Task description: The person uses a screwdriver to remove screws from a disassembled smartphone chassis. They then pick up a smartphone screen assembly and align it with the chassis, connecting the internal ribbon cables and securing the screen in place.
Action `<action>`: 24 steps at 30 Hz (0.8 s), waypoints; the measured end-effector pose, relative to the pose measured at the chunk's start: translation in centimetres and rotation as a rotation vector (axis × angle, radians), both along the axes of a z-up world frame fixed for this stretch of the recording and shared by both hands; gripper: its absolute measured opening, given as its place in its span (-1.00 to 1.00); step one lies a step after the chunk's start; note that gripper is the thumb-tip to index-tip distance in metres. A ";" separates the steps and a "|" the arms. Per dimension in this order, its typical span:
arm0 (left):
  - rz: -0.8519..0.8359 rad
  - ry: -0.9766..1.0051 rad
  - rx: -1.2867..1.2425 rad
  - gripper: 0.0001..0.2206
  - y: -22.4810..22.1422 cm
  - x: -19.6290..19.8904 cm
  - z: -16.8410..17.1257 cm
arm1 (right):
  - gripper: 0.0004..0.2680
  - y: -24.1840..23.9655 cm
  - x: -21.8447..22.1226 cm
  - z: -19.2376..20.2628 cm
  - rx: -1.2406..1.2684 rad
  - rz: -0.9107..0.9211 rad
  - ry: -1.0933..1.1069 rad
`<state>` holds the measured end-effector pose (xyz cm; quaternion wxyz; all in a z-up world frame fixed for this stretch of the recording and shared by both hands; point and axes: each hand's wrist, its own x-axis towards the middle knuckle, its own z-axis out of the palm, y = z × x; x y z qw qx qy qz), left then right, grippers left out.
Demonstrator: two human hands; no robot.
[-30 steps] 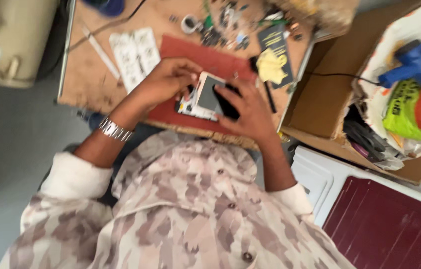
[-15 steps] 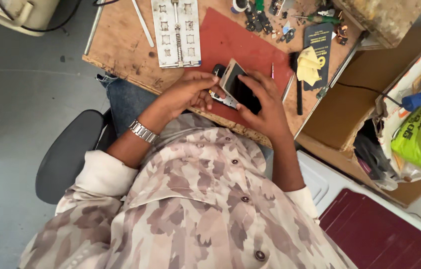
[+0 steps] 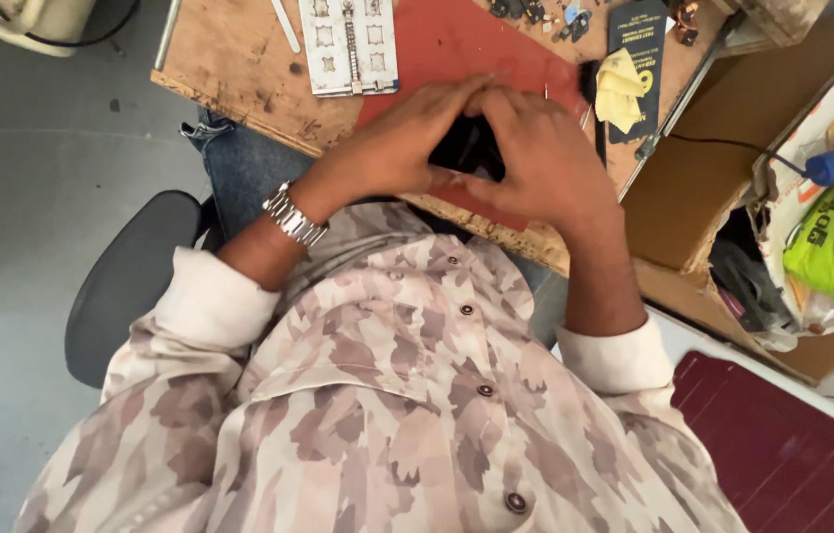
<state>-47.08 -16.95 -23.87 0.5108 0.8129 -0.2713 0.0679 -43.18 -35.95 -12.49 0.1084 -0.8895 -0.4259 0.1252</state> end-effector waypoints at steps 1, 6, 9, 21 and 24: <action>-0.002 -0.003 -0.039 0.01 -0.2 0.6 -0.4 | -0.49 0.4 0.0 0.7 -0.021 0.018 -0.022; -0.096 0.164 -0.217 -0.09 1.8 2.1 -1.2 | -0.70 -1.0 -0.4 3.5 0.454 0.111 -0.391; -0.158 0.203 -0.416 -0.16 4.0 1.1 -1.5 | -0.87 -3.2 -1.2 1.6 0.775 -0.183 -0.274; -0.222 0.254 -0.413 -0.11 3.6 -0.3 -0.3 | -0.70 -2.0 -6.3 -11.8 0.611 -0.214 -0.165; -0.218 0.258 -0.402 -0.12 3.4 -0.5 0.2 | -0.73 -2.1 -5.9 -12.3 0.552 -0.098 -0.290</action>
